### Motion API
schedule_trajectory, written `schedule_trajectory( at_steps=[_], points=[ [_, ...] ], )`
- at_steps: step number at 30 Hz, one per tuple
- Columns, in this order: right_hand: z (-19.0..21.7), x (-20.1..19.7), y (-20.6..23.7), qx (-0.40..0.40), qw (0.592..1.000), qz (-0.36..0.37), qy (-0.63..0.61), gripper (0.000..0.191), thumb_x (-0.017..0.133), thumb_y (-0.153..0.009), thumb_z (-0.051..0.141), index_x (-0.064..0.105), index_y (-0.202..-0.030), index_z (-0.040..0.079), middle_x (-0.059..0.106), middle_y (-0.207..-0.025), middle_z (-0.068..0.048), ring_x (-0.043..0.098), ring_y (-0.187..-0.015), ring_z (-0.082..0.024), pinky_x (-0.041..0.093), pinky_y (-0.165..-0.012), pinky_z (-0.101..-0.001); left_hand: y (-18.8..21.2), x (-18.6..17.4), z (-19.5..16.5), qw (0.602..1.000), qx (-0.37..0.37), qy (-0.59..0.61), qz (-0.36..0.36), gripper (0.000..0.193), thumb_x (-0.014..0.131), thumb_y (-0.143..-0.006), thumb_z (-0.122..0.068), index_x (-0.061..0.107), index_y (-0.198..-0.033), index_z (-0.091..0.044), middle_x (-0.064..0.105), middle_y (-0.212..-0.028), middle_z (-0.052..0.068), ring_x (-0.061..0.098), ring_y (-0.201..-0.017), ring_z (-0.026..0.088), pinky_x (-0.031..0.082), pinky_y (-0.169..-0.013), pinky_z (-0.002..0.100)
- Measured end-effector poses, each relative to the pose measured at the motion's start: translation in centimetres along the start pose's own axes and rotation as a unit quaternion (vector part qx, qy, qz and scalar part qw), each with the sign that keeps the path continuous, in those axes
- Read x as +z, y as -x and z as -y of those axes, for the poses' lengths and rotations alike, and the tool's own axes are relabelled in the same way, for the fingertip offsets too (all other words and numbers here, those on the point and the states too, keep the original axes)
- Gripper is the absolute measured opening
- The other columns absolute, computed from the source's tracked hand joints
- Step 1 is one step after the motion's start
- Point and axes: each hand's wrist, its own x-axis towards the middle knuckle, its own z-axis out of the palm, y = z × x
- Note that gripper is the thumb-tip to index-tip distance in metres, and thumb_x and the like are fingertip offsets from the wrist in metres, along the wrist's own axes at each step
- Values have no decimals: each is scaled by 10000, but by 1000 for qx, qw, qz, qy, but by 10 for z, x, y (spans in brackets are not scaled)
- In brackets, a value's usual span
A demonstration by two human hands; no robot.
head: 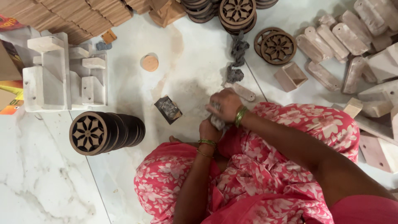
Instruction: The person sits on the floor and wipes decorative wooden medallions one at a time with a gray cloth, rubbing both faces of each piece, then stacks the wiped medallions on the floor beside them.
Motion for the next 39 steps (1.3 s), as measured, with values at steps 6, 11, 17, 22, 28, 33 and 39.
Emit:
schedule_trajectory(
  at_steps=[6, 11, 17, 22, 28, 33, 39],
  points=[
    [-18, 10, -2, 234, 960, 57, -145, 288, 728, -937, 393, 707, -921, 106, 707, -872, -109, 685, -833, -290, 551, -814, -441, 4, -8, -15, 998, 18, 50, -32, 414, 699, -816, -124, 727, -1229, -138, 728, -930, 216, 677, -848, 455, 557, -724, 539],
    [-22, 15, -3, 60, 993, -16, -100, 282, 730, -932, 385, 698, -900, 106, 713, -845, -96, 705, -762, -272, 575, -714, -417, 2, -12, -13, 998, 0, 53, -41, 391, 744, -729, -139, 710, -1113, -75, 717, -886, 239, 669, -838, 475, 561, -718, 545],
    [-29, 21, -7, -109, 988, -96, -56, 333, 728, -935, 417, 700, -889, 88, 712, -812, -118, 692, -797, -311, 548, -777, -427, 1, -4, -6, 999, -21, 27, -24, 286, 729, -778, -109, 691, -1048, -24, 713, -864, 250, 676, -845, 467, 561, -748, 541],
    [-31, 22, -10, 207, 955, 16, -212, 419, 684, -962, 471, 723, -909, 58, 714, -793, -141, 697, -761, -279, 544, -721, -399, 2, -18, -17, 996, 45, 65, -40, 430, 667, -806, -67, 715, -1232, -106, 737, -949, 218, 693, -859, 443, 561, -740, 536],
    [-27, 21, -13, 174, 962, -2, -212, 403, 646, -939, 506, 682, -899, 106, 728, -763, -85, 713, -699, -181, 574, -680, -372, -1, -31, -30, 993, 32, 81, -74, 410, 724, -797, -163, 706, -1204, -112, 744, -931, 199, 707, -854, 421, 576, -748, 519],
    [-23, 22, -13, -139, 983, -114, -28, 388, 682, -952, 480, 649, -843, 109, 719, -809, -101, 683, -790, -242, 561, -730, -397, -4, -17, -18, 999, -11, -34, 7, 272, 740, -745, -198, 714, -997, -96, 734, -886, 200, 692, -811, 439, 569, -703, 531],
    [-20, 25, -10, 199, 963, -31, -178, 389, 737, -914, 472, 686, -911, 87, 698, -760, -118, 700, -718, -250, 545, -689, -386, -1, -17, -18, 1000, 11, -4, -11, 256, 683, -862, -180, 697, -1105, -99, 717, -889, 228, 668, -816, 476, 538, -708, 575]
  ],
)
